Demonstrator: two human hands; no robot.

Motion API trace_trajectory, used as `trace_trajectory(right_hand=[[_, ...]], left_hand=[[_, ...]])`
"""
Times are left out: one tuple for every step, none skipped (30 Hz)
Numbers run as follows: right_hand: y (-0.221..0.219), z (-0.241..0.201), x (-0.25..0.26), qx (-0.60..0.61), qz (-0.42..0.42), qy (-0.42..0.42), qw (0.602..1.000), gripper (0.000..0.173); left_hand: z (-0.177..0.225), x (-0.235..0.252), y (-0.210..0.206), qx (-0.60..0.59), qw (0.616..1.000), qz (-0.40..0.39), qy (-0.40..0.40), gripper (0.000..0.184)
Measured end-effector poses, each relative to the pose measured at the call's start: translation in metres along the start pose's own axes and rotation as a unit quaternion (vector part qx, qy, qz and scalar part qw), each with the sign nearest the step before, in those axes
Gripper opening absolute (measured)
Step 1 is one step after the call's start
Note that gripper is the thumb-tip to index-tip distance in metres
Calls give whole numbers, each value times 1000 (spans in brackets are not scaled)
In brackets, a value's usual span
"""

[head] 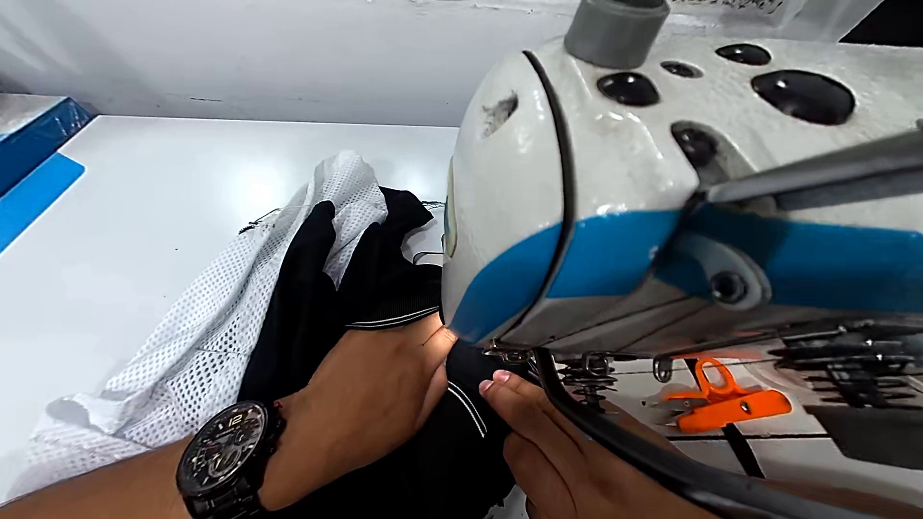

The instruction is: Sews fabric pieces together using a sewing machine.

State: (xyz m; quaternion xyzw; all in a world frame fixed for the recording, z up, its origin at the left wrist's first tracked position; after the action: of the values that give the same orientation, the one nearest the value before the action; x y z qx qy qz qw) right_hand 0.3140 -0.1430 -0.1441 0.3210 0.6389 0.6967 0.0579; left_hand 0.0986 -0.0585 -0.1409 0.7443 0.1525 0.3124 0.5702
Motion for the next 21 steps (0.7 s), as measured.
trace_trajectory(right_hand=[[-1, 0, 0, -1, 3, -5, 1000, 17], [-1, 0, 0, -4, 5, -9, 1000, 18], [-1, -1, 1, -10, 5, -10, 1000, 18], [-1, -1, 1, -15, 4, -9, 1000, 18], [-1, 0, 1, -14, 4, -7, 1000, 18], [0, 0, 1, -12, 3, -6, 1000, 18], [0, 0, 1, -9, 3, -5, 1000, 18], [0, 0, 0, -8, 2, -5, 1000, 17], [0, 0, 0, -9, 1, -5, 1000, 17], [1, 0, 0, -9, 0, -6, 1000, 17], [1, 0, 0, -7, -1, -6, 1000, 17], [0, 1, -1, -4, -1, -6, 1000, 18], [0, 1, -1, -3, -2, -4, 1000, 18], [-1, 1, -1, -3, 0, -4, 1000, 18], [-2, 2, -1, -1, 1, -3, 1000, 18], [-2, 2, -2, 1, 1, -3, 1000, 18], [-2, 2, -2, 4, 0, -1, 1000, 19], [-3, 3, -2, 9, 1, 0, 1000, 19], [-3, 3, -2, 12, 1, 1, 1000, 19], [-3, 3, -2, 13, 1, 0, 1000, 19], [-3, 3, -2, 11, 0, 0, 1000, 19]], left_hand=[[0, 1, 0, 3, 1000, 2, 1, 34], [0, 2, -1, 7, 1000, 7, 2, 34], [0, 3, -1, 11, 1000, 11, 3, 34], [0, 4, 0, 9, 1000, 12, 3, 35], [0, 5, 1, 9, 1000, 17, 3, 35], [0, 5, 1, 10, 1000, 20, 4, 34], [0, 5, 1, 10, 1000, 20, 7, 34], [0, 5, 2, 14, 1000, 20, 8, 33], [0, 6, 2, 18, 1000, 19, 10, 32], [1, 7, 4, 17, 1000, 17, 12, 32], [1, 8, 4, 20, 1000, 16, 14, 31], [1, 8, 4, 22, 1000, 10, 16, 31], [2, 9, 4, 24, 1000, 6, 18, 31], [2, 9, 4, 26, 999, 1, 19, 32], [2, 9, 3, 27, 999, -6, 18, 33], [3, 9, 3, 27, 999, -12, 18, 34], [3, 8, 4, 29, 999, -18, 20, 34], [3, 8, 4, 31, 999, -20, 24, 34], [3, 8, 4, 32, 999, -18, 27, 33], [4, 8, 3, 31, 999, -15, 28, 33], [4, 8, 3, 30, 999, -11, 28, 33]])
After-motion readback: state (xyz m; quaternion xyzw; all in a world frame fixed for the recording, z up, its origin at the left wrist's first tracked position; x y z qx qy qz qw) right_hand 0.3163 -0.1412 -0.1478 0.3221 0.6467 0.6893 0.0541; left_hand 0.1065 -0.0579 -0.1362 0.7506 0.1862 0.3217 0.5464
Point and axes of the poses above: each hand's wrist, its own x-axis towards the middle knuckle, its own y-axis out of the back of the hand, z = x × y, the point moved 2 cm from there along x, towards the middle knuckle, and after that the axes turned 8 degrees about x, right-handed, at the moved point
